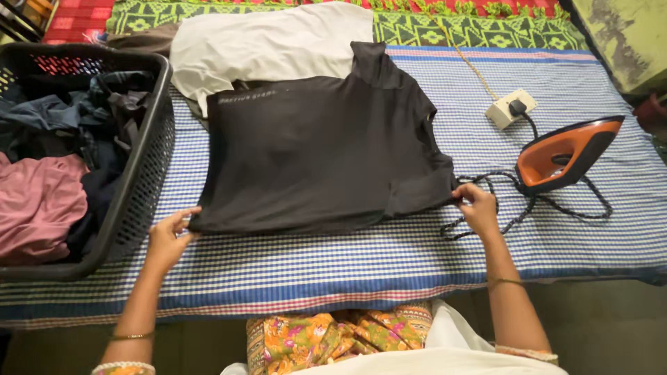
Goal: The person irons a black t-shirt on a bed, using an electric iron to smooth the fabric. They repeatedly adjust the shirt's position and iron different sections, including the sleeves and body, to remove wrinkles.
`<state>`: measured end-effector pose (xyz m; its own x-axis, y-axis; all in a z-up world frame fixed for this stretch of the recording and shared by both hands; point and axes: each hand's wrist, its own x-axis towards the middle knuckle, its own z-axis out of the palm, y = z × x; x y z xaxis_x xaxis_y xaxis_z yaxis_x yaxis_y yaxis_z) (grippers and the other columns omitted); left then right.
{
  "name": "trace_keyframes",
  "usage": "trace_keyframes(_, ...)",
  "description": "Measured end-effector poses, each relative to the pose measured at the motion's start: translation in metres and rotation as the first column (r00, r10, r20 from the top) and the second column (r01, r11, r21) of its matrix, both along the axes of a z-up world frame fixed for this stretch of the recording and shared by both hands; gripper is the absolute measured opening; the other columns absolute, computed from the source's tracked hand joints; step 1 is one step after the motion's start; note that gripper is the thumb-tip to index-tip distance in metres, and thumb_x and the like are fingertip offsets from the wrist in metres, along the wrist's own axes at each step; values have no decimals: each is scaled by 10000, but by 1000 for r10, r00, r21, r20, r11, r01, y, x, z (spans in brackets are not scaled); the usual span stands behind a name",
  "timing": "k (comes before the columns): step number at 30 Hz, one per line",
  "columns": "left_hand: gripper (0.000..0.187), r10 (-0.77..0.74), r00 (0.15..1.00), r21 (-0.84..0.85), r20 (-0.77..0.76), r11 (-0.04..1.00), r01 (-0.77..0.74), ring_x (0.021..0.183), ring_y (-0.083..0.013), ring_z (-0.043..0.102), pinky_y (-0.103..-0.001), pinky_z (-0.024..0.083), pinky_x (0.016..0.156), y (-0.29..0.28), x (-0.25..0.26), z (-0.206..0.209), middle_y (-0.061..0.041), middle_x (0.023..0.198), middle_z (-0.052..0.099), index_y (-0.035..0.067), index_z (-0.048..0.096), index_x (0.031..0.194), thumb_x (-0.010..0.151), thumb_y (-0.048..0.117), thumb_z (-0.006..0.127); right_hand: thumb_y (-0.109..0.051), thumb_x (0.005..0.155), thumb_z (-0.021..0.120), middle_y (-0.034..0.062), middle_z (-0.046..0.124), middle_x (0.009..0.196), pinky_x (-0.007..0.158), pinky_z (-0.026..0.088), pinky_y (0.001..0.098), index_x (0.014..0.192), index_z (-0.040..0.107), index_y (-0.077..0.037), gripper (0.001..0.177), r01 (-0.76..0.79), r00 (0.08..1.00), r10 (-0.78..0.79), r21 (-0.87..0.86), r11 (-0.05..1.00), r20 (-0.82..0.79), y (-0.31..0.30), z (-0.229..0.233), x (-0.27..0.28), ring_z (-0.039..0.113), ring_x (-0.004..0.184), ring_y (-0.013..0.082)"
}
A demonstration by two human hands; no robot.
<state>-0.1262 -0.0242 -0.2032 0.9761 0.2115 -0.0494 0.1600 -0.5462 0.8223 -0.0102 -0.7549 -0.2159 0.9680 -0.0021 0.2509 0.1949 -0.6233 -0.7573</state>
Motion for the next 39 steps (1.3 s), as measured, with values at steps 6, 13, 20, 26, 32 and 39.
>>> trace_keyframes(6, 708, 1, 995, 310, -104, 950, 31, 838, -248, 689, -384, 562, 787, 6, -43, -33, -102, 976, 763, 242, 685, 1354, 692, 60, 859, 141, 722, 644, 121, 755, 957, 870, 578, 326, 1068, 668, -16, 380, -28, 998, 20, -132, 991, -61, 4, -12, -48, 749, 944, 229)
trace_keyframes(13, 770, -21, 992, 455, -121, 887, 74, 923, -311, 669, -430, 552, 877, 4, -53, -57, -116, 1002, 777, 207, 673, 1357, 631, 313, 907, -38, 893, 612, 121, 789, 983, 764, 582, 363, 1177, 674, -66, 292, 78, 971, -130, -247, 966, -202, 19, -2, -38, 765, 827, 275)
trace_keyframes(20, 770, 67, 998, 420, 2, 906, -62, 1015, -381, 699, -462, 547, 917, -6, -32, -87, -212, 1063, 753, 87, 686, 1322, 681, 446, 915, -326, 693, 926, 179, 745, 913, 761, 564, 429, 1310, 587, -18, 768, 176, 953, -260, -413, 893, -157, 41, -46, 21, 718, 846, 350)
trace_keyframes(26, 571, 76, 993, 347, -91, 937, -40, 931, -319, 728, -422, 570, 869, -10, -30, -80, -168, 987, 763, 186, 770, 1215, 666, 287, 892, -188, 841, 821, 100, 778, 955, 819, 573, 347, 1082, 795, -77, 267, 110, 969, -155, -227, 968, -192, 45, -55, 21, 737, 885, 229)
trace_keyframes(32, 285, 1, 998, 341, 57, 940, -20, 868, -246, 663, -360, 555, 849, -7, -61, -46, -20, 970, 789, 163, 821, 945, 688, 49, 770, 3, 953, 618, 46, 686, 1252, 1018, 483, 251, 1120, 668, -46, 181, -81, 979, 162, 491, 867, -124, 13, 16, -39, 633, 1157, 128)
trace_keyframes(39, 268, -119, 977, 347, 178, 936, 51, 970, -238, 661, -363, 531, 897, -6, -93, -23, -3, 1001, 777, 120, 769, 892, 692, -52, 723, 113, 882, 610, 122, 723, 1160, 1126, 457, 415, 998, 689, -13, 189, -220, 950, 301, 511, 831, -82, -34, 24, -134, 620, 1274, 281)
